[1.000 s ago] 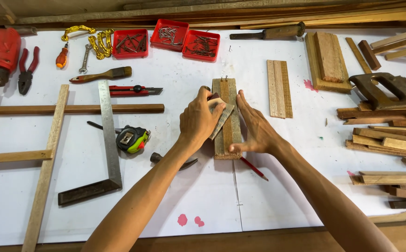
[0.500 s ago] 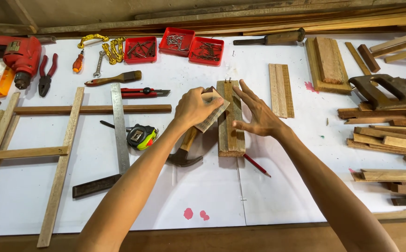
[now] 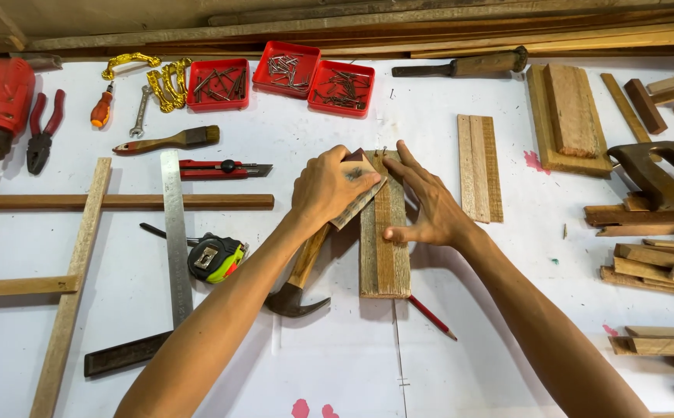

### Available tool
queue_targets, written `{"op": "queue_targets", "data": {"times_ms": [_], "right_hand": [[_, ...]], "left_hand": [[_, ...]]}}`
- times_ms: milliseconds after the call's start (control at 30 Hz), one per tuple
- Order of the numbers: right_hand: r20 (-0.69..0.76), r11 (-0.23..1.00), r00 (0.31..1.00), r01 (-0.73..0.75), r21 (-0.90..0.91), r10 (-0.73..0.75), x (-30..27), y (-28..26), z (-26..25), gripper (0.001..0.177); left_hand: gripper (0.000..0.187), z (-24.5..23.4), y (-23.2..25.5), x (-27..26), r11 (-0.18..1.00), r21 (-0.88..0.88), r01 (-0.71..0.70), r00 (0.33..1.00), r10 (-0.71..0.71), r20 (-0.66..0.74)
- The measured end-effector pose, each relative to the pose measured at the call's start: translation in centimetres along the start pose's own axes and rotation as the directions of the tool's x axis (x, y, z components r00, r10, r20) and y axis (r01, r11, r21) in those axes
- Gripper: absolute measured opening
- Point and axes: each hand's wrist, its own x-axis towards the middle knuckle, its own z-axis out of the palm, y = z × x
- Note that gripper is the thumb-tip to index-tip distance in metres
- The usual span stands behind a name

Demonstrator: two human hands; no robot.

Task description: Measuring, marking, and checking the fit of small wooden pieces for assembly.

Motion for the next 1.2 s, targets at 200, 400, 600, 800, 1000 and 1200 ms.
{"op": "queue_targets", "data": {"times_ms": [200,400,600,800,1000,1200], "right_hand": [[-0.006,0.997,0.999,0.037,0.074,-0.036,-0.1,-0.3,-0.1,0.141],[0.031,0.996,0.999,-0.018,0.092,0.015,0.0,-1.3,-0.7,0.142],[0.046,0.998,0.999,-0.016,0.054,0.013,0.0,-0.7,-0.6,0.137],[0.027,0.997,0.999,0.039,0.069,-0.041,-0.1,-1.0,-0.7,0.137],[0.011,0.999,0.999,0.033,0.017,-0.033,-0.3,0.4,0.1,0.132],[-0.017,0.999,0.999,0.043,0.01,-0.043,-0.5,-1.1,-0.6,0.138]], "left_hand": [[0.043,0.0,0.5,-3.0,0.994,0.028,-0.107,0.993,0.109,-0.041],[0.038,1.5,-0.1,0.7,1.0,-0.022,0.002,0.994,-0.004,-0.109],[0.039,0.6,1.5,-3.2,0.999,0.028,0.016,0.999,-0.015,-0.035],[0.035,-1.5,2.6,-3.8,0.995,0.085,-0.059,0.995,0.052,0.083],[0.021,-2.1,2.0,-0.6,0.781,0.355,-0.514,0.847,0.527,0.065],[0.031,1.8,-2.5,-5.1,0.421,0.565,-0.709,0.564,0.82,0.097]]}}
